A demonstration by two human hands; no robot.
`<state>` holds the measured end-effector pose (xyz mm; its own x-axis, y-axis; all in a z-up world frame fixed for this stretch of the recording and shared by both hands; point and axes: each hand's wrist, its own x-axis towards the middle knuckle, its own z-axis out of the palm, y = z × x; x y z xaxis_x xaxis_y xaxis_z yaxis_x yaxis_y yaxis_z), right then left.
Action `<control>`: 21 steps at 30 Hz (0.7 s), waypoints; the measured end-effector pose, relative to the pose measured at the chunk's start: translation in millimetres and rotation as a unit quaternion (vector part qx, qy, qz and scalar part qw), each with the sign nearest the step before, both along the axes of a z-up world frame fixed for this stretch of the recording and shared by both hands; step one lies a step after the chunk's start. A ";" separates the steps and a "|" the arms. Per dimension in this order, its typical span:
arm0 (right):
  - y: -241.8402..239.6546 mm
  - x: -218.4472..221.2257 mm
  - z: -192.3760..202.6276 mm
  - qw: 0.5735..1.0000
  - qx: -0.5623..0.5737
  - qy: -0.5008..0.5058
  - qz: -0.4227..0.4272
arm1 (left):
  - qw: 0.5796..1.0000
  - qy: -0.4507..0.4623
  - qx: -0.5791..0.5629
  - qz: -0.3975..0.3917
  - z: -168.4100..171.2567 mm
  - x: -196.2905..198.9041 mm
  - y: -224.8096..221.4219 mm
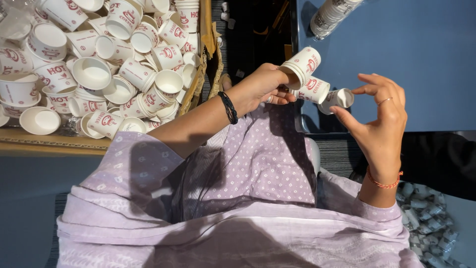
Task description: The recorder is seen stacking paper cups and placing them into a plastic bag.
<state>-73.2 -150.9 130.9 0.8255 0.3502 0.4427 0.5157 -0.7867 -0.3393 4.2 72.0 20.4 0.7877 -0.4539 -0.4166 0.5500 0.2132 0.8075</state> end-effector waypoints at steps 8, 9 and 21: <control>-2.8 -5.8 -27.3 0.990 0.103 0.057 0.079 | 0.997 -0.004 -0.024 -0.071 1.4 -5.4 -3.5; -6.4 -6.5 -26.8 0.988 0.121 0.061 0.078 | 0.998 -0.005 -0.027 -0.059 0.4 -5.2 -4.7; -29.2 -1.8 -10.6 0.997 0.072 0.033 0.005 | 1.000 -0.011 0.008 0.007 -3.8 -0.8 -2.7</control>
<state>-75.1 -180.0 120.3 0.8515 0.2946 0.4339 0.4956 -0.7224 -0.4822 3.4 69.3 16.6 0.8030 -0.4356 -0.4068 0.5295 0.2082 0.8223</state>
